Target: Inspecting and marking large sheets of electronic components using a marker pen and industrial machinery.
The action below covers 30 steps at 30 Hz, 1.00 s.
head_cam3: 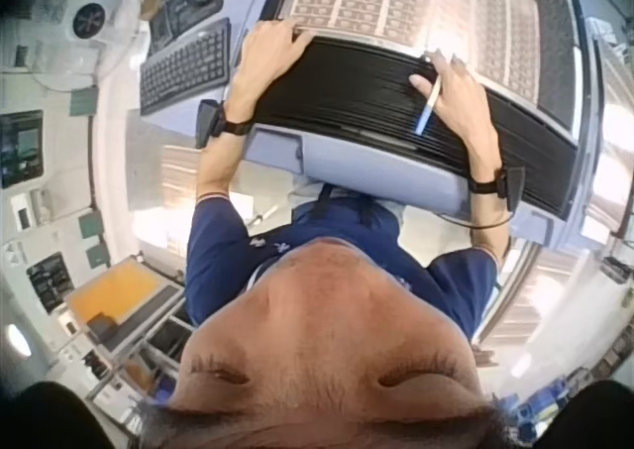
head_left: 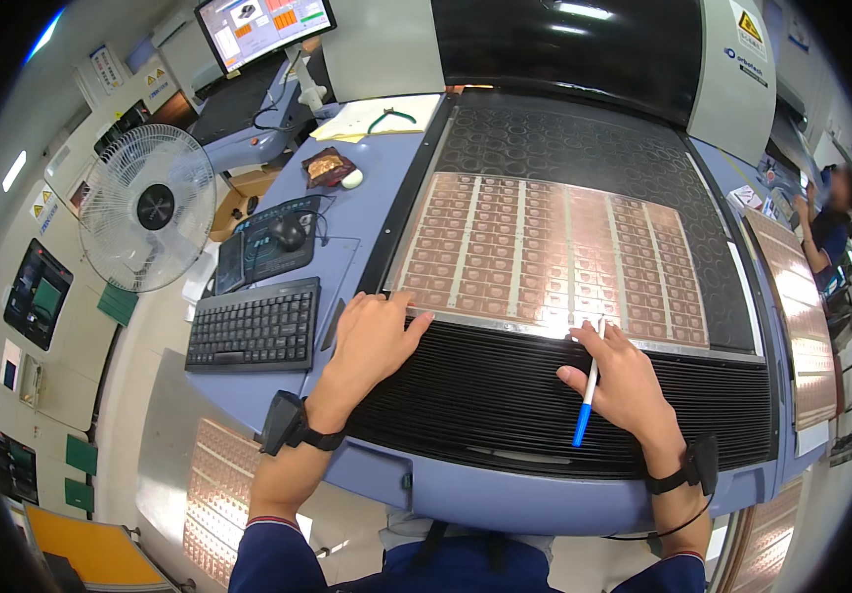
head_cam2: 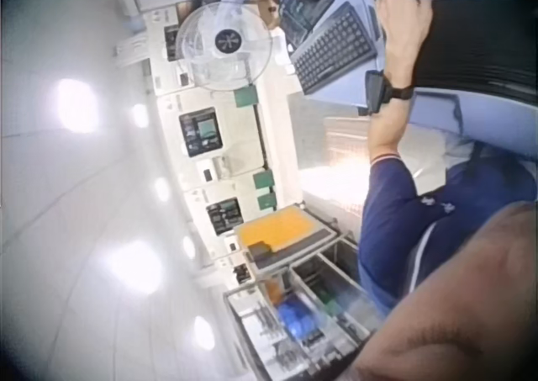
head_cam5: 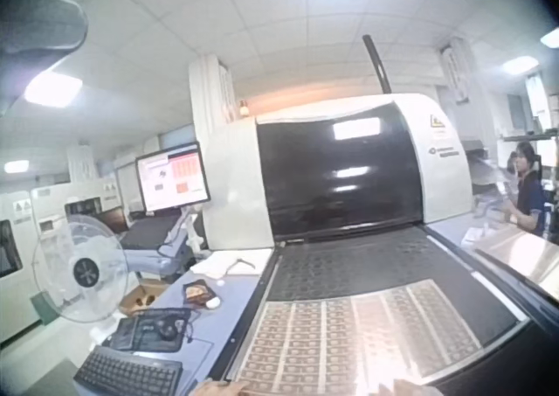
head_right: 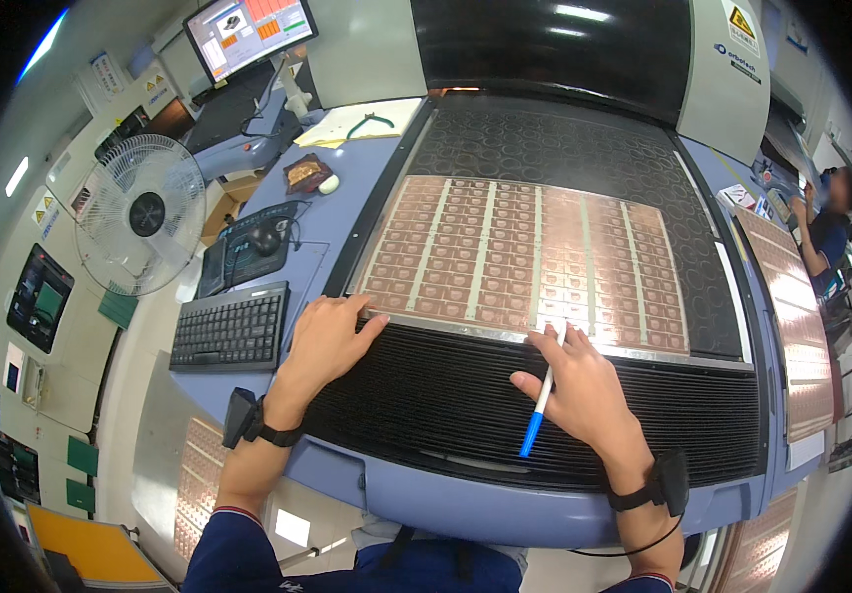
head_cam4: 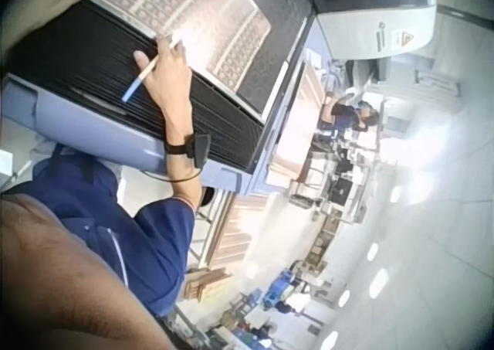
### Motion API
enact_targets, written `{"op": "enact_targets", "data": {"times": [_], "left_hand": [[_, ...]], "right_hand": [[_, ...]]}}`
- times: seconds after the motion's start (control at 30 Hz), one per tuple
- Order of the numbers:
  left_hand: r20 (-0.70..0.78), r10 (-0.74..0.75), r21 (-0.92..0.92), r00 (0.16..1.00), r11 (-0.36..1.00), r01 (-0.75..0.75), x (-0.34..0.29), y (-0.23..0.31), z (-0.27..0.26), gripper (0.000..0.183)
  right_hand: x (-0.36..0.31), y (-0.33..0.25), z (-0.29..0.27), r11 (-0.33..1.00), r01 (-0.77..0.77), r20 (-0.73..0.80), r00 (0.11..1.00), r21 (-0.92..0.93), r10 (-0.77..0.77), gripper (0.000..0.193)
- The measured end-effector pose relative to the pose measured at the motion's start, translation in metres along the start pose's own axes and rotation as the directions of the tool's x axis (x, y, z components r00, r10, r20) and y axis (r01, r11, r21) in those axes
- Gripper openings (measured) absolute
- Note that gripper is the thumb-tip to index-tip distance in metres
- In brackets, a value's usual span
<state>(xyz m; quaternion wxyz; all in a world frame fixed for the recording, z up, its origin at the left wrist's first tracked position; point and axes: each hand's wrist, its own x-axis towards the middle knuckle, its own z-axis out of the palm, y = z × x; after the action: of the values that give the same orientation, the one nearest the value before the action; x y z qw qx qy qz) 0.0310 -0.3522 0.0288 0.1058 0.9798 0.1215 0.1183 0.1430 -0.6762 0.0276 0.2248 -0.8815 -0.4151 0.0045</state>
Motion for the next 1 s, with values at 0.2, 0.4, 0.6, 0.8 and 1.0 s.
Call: {"op": "enact_targets", "data": {"times": [0.2,0.4,0.6,0.8,1.0], "left_hand": [[-0.104,-0.096,-0.176,0.99,0.981,0.077,-0.036,-0.005,-0.033,0.052],[-0.536,-0.345,0.164,0.771,0.853,0.495,-0.133,-0.142,-0.062,0.043],[-0.453,-0.378,0.028,0.807,0.899,0.437,-0.155,-0.176,-0.044,0.038],[-0.371,-0.052,-0.148,0.927,0.989,-0.004,-0.093,-0.034,-0.042,0.027],[-0.259,0.549,-0.187,0.794,0.778,-0.599,-0.03,0.076,-0.005,0.038]], "right_hand": [[-0.007,0.013,0.002,0.999,-0.05,0.005,0.999,0.015,0.05,0.056],[-0.009,0.02,0.016,0.991,0.119,-0.187,0.977,0.059,-0.106,0.047],[-0.009,0.026,0.022,0.993,0.12,-0.148,0.982,0.013,-0.116,0.045],[-0.013,0.002,0.0,0.962,0.092,-0.147,0.988,0.257,-0.056,0.037],[-0.014,-0.012,0.016,0.855,0.457,-0.336,0.867,0.244,-0.367,0.037]]}}
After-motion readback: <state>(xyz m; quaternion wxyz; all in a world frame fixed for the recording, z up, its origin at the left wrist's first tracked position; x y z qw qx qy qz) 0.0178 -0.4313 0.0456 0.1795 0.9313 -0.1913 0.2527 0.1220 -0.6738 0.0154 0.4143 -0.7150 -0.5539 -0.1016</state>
